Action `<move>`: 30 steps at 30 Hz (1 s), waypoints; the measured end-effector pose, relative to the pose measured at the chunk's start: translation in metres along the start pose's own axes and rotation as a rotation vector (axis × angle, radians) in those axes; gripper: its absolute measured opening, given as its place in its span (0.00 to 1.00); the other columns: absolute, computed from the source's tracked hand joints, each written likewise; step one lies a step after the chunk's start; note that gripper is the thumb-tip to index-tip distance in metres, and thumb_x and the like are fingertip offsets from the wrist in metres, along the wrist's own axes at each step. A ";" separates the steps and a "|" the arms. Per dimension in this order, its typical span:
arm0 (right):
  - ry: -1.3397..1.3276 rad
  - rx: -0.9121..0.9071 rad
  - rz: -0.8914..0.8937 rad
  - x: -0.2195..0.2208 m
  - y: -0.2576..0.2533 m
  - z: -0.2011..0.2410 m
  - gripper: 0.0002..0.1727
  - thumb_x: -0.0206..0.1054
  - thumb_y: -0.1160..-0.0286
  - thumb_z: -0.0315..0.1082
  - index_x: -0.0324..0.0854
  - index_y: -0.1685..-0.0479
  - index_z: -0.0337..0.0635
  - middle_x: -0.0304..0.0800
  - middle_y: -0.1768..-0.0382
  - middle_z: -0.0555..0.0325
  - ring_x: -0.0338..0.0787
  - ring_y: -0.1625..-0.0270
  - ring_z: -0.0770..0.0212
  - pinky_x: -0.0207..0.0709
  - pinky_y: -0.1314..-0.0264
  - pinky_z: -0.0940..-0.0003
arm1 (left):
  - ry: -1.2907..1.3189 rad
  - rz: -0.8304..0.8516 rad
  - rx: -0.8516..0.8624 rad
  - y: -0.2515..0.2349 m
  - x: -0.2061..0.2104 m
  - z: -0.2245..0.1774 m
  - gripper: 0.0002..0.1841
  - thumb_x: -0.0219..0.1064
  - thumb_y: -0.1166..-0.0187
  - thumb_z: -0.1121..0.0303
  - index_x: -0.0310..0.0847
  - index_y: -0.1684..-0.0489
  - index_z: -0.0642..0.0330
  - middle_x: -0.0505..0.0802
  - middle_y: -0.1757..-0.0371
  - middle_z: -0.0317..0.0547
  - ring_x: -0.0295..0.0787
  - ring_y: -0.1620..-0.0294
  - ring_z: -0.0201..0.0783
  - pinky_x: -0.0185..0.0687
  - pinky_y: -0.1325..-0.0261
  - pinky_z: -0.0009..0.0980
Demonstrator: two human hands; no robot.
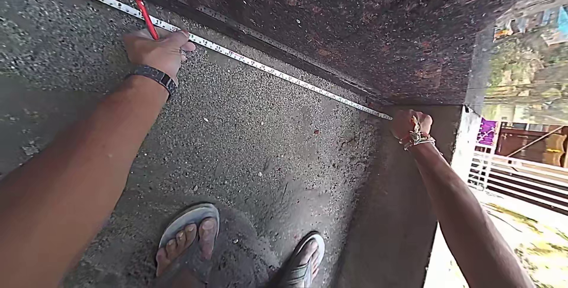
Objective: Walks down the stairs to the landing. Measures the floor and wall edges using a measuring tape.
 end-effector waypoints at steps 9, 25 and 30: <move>-0.009 -0.004 -0.010 0.001 -0.001 0.000 0.17 0.67 0.21 0.39 0.87 0.57 0.30 0.91 0.50 0.33 0.90 0.41 0.33 0.77 0.45 0.33 | 0.014 0.003 0.005 -0.001 0.000 0.000 0.07 0.73 0.20 0.60 0.83 0.55 0.49 0.91 0.72 0.21 0.74 0.84 0.14 0.67 0.79 0.15; -0.027 -0.002 -0.007 0.003 -0.001 0.001 0.16 0.69 0.24 0.39 0.87 0.58 0.30 0.91 0.51 0.31 0.90 0.43 0.32 0.77 0.48 0.31 | -0.008 -0.003 0.004 -0.001 0.000 0.000 0.08 0.73 0.21 0.60 0.84 0.53 0.49 0.92 0.70 0.20 0.78 0.80 0.14 0.71 0.74 0.16; -0.028 0.001 -0.017 0.003 -0.002 0.000 0.16 0.69 0.24 0.39 0.87 0.58 0.30 0.91 0.51 0.32 0.90 0.43 0.32 0.77 0.47 0.31 | -0.010 0.000 0.011 -0.003 0.000 0.001 0.07 0.72 0.21 0.60 0.84 0.54 0.48 0.91 0.71 0.20 0.76 0.81 0.14 0.70 0.76 0.16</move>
Point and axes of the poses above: each hand's wrist, its own y-axis away from the middle knuckle, its own x-axis out of the palm, z = x × y, the point moved 2 cm from there along -y, towards the middle knuckle
